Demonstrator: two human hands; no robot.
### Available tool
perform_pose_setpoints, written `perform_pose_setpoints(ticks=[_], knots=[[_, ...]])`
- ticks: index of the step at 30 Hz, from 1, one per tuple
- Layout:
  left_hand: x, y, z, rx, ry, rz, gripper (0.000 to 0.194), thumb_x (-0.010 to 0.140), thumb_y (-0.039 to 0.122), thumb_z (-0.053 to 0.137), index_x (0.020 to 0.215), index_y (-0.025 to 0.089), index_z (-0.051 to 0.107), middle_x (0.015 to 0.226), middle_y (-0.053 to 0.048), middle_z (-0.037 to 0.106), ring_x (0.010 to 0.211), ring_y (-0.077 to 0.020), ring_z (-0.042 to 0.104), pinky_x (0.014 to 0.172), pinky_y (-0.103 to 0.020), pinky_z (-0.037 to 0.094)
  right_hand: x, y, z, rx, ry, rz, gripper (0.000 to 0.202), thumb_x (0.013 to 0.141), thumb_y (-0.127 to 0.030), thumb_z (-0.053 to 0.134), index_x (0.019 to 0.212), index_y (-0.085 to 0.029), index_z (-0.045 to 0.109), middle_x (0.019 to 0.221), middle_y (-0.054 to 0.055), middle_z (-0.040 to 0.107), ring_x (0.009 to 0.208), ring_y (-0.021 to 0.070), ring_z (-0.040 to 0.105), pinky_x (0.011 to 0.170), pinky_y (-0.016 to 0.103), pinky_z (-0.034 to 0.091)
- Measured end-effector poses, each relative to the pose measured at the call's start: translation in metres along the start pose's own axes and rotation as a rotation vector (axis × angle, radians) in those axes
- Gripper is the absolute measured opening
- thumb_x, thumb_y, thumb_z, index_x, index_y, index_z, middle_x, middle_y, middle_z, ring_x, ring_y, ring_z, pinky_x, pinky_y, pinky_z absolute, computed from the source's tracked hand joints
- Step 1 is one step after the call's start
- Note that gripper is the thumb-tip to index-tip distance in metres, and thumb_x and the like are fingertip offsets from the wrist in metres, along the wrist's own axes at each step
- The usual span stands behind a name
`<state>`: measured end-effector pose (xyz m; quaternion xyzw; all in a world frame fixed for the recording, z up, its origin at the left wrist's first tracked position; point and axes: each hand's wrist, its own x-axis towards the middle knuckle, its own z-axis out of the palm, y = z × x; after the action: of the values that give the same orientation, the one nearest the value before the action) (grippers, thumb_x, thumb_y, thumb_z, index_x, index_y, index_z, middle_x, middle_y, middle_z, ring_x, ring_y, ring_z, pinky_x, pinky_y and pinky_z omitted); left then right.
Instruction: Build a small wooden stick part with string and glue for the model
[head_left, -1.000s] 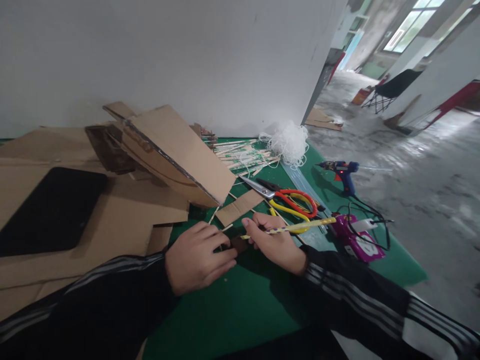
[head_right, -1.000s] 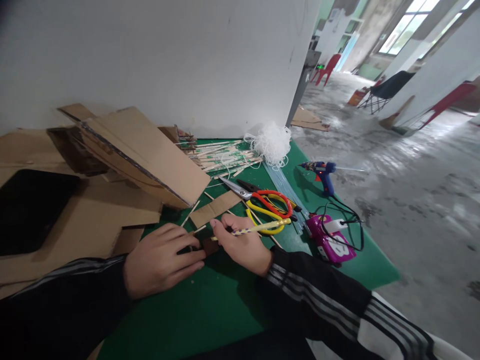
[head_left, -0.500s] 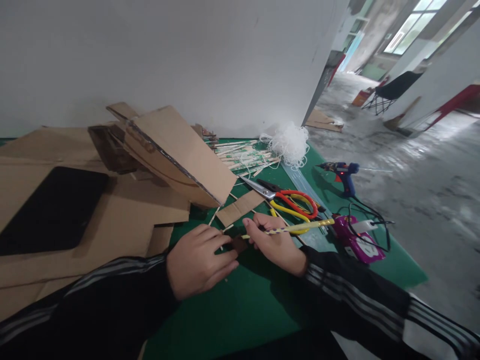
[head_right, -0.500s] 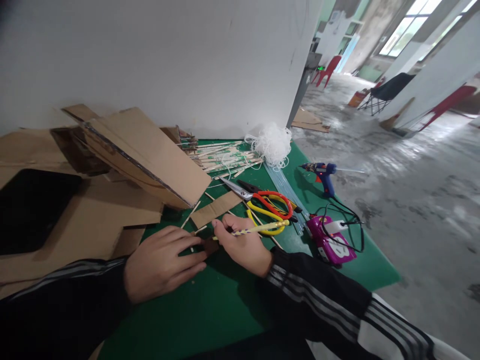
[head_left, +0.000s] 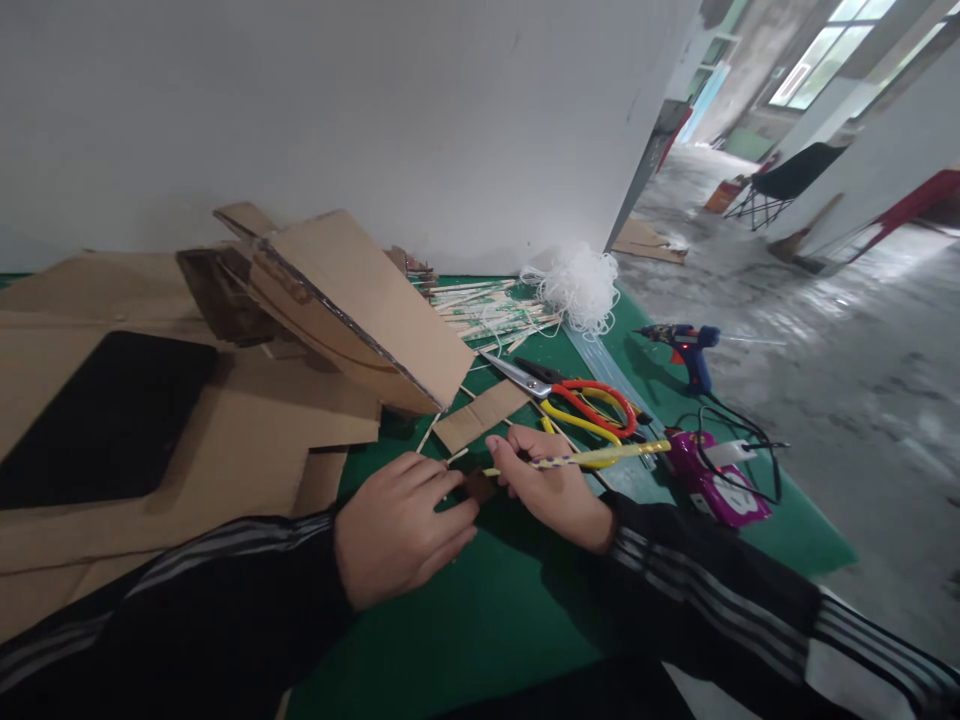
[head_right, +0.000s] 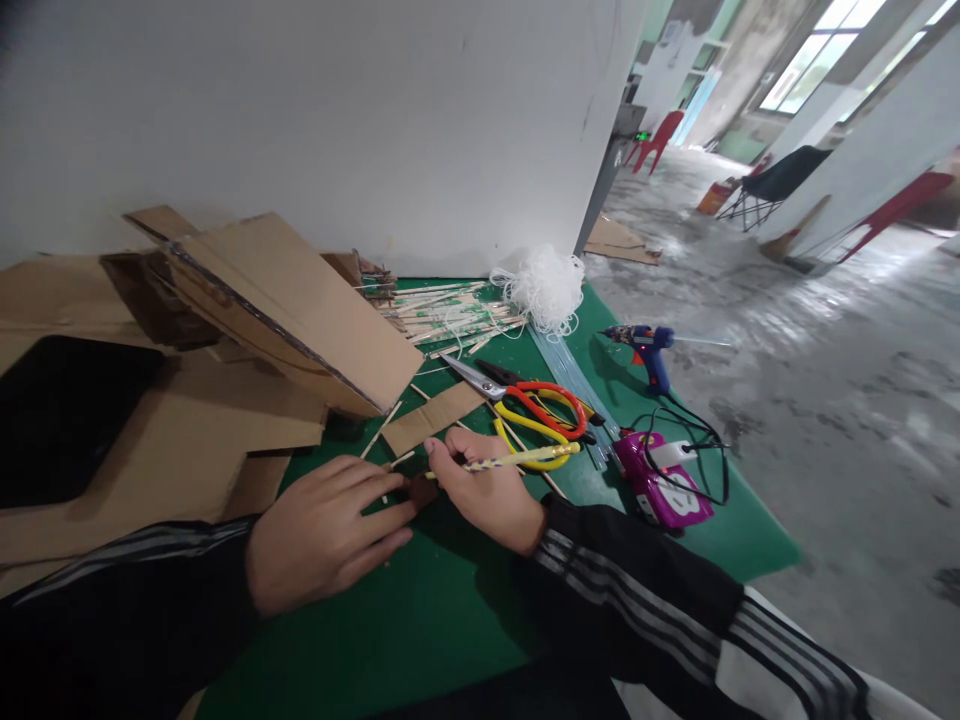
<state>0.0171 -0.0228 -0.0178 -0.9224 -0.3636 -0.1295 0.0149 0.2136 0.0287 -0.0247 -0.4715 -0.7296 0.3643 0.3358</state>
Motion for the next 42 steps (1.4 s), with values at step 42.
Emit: perform_pose_setpoints(ticks=[42], knots=[[-0.002,0.029,-0.001,0.242,0.016,-0.026,0.024,0.086,0.021,0.054,0.106,0.012,0.064,0.097,-0.015,0.069,0.088,-0.0268,0.064,0.077,-0.042,0.051,0.000,0.005,0.003,-0.002,-0.046,-0.004,0.039,0.093,-0.038,0.050,0.059,-0.019,0.043,0.051,-0.004,0.048,0.048,0.0090,0.044,0.046,0.022,0.030]])
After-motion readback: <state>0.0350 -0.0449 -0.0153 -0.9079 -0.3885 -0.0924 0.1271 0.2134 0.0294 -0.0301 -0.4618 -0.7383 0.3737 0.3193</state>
